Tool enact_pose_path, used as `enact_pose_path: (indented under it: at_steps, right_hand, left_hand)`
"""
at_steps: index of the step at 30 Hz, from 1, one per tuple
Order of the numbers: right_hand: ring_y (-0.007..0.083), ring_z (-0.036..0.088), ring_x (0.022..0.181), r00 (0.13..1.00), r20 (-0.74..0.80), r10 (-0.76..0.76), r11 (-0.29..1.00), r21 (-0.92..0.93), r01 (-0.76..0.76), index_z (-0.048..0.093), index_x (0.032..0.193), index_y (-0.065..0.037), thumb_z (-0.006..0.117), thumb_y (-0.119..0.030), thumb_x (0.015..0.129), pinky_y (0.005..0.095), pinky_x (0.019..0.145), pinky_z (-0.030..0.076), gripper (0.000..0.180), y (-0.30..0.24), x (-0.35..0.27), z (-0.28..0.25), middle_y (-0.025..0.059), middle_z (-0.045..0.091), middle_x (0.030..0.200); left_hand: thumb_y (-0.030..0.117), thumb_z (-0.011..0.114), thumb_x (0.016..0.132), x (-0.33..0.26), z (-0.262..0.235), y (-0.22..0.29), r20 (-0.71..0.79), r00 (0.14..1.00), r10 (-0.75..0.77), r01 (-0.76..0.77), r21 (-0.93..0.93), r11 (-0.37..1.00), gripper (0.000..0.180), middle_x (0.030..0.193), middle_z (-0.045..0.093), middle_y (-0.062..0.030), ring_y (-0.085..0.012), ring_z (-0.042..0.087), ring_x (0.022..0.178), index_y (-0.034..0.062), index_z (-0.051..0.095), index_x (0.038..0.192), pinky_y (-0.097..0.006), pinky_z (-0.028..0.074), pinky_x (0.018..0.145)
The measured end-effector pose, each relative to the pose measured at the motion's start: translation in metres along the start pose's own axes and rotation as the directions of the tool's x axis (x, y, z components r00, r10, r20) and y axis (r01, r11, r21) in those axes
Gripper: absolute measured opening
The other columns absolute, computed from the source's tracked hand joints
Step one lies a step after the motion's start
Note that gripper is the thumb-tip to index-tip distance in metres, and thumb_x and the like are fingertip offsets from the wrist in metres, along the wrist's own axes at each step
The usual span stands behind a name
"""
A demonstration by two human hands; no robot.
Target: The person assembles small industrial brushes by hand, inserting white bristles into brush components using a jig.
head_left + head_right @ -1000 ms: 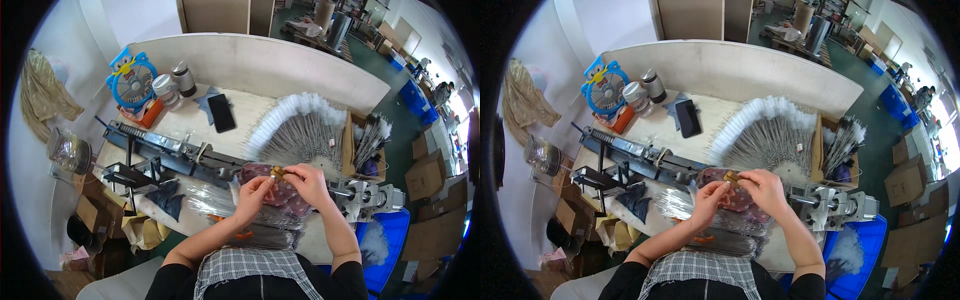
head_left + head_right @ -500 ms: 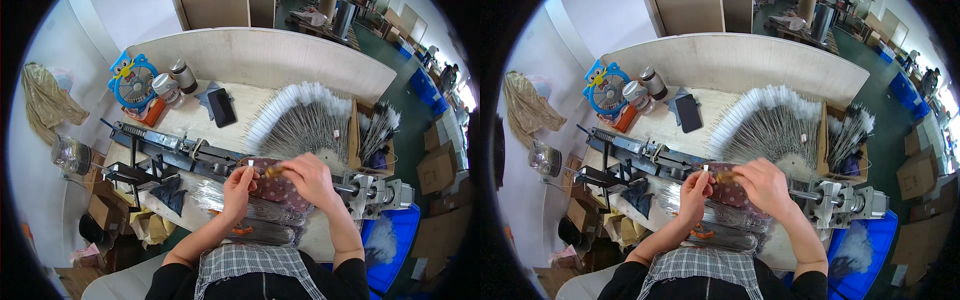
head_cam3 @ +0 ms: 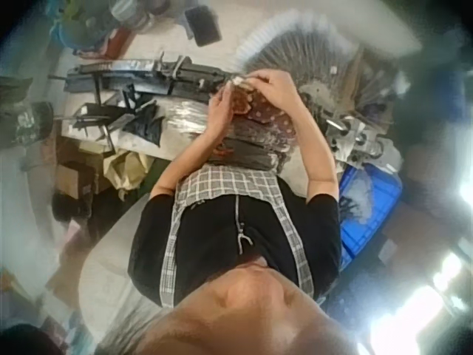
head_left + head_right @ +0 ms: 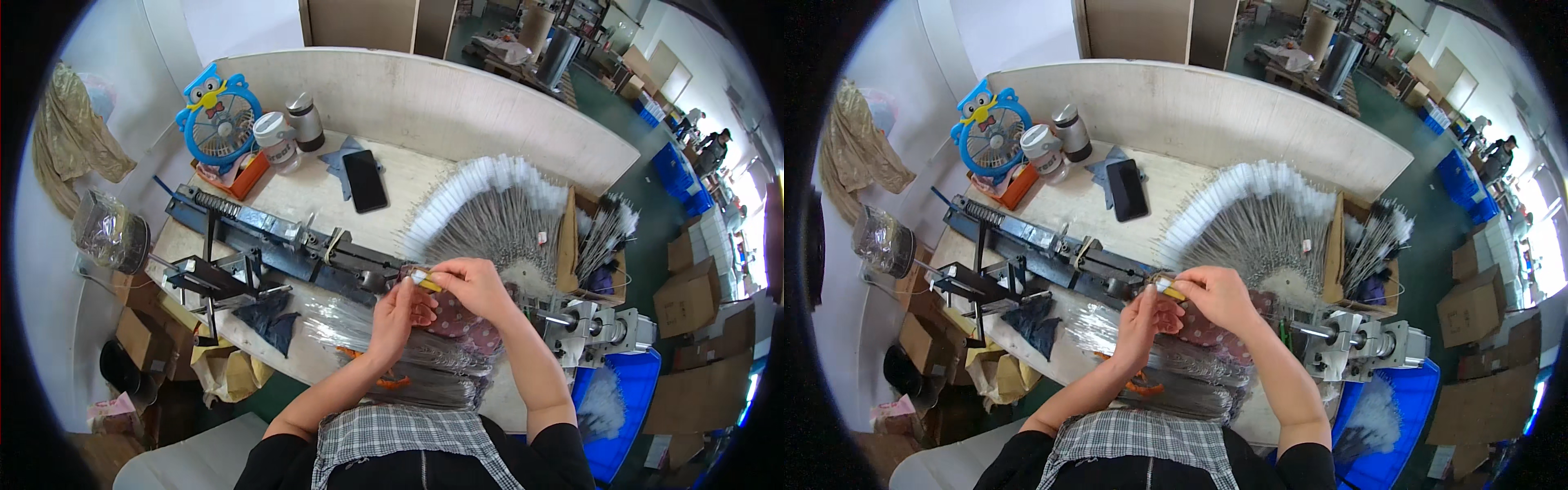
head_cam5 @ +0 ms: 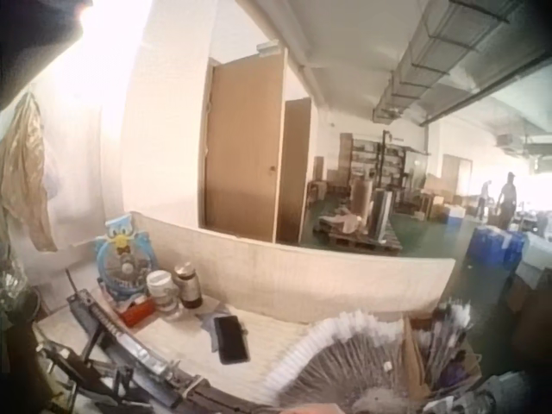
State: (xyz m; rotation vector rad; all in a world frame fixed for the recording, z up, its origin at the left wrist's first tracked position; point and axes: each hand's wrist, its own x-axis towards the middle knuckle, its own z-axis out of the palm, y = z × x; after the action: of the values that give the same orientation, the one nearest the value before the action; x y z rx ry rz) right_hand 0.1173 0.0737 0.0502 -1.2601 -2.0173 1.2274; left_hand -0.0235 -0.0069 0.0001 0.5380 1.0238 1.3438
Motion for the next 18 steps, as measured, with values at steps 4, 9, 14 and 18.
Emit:
enact_pose_path:
  at_steps: [4, 9, 14, 18]
  right_hand:
    - [0.024, 0.06, 0.08, 0.963, -0.144, -0.229, 0.914, -0.372, 0.161, 0.069, 0.09, -0.006, 0.066, -0.022, 0.079, 0.0355, 0.07, 0.048, 0.019, -0.009, -0.007, 0.011, 0.0077, 0.063, 0.079]
    - [0.0249, 0.058, 0.09, 0.831, -0.26, -0.491, 0.763, -0.589, 0.267, 0.067, 0.09, -0.006, 0.075, -0.018, 0.064, 0.0359, 0.075, 0.047, 0.03, -0.024, -0.013, 0.039, 0.0043, 0.064, 0.093]
    - [0.0213, 0.056, 0.09, 0.775, -0.307, -0.553, 0.741, -0.606, 0.288, 0.068, 0.091, -0.009, 0.073, -0.018, 0.067, 0.0354, 0.074, 0.045, 0.026, -0.011, -0.012, 0.03, 0.0013, 0.062, 0.091]
    - [0.0187, 0.055, 0.09, 0.738, -0.239, -0.631, 0.673, -0.641, 0.368, 0.069, 0.092, -0.016, 0.072, -0.018, 0.07, 0.0344, 0.073, 0.044, 0.023, -0.005, -0.016, 0.024, -0.0024, 0.06, 0.089]
  left_hand:
    - [0.047, 0.036, 0.098, 0.0, 0.007, 0.011, -0.012, 0.996, -0.092, 0.087, -0.218, 0.972, 0.047, 0.092, 0.064, -0.0097, -0.0183, 0.062, 0.085, 0.0043, 0.057, 0.099, -0.033, 0.047, 0.082]
    - [0.041, 0.039, 0.098, 0.003, 0.009, -0.002, -0.074, 0.997, 0.016, -0.042, -0.36, 0.932, 0.039, 0.094, 0.063, -0.0063, -0.0179, 0.061, 0.092, 0.0059, 0.056, 0.1, -0.034, 0.045, 0.087]
    - [0.026, 0.047, 0.096, 0.005, 0.011, -0.004, -0.088, 0.996, 0.006, -0.04, -0.398, 0.917, 0.024, 0.095, 0.064, -0.0068, -0.0169, 0.063, 0.092, 0.0045, 0.057, 0.099, -0.033, 0.048, 0.085]
    - [0.012, 0.054, 0.091, 0.008, 0.011, -0.013, -0.099, 0.992, 0.072, -0.108, -0.422, 0.9, 0.012, 0.097, 0.064, -0.0073, -0.0162, 0.064, 0.091, 0.0028, 0.058, 0.098, -0.031, 0.051, 0.082]
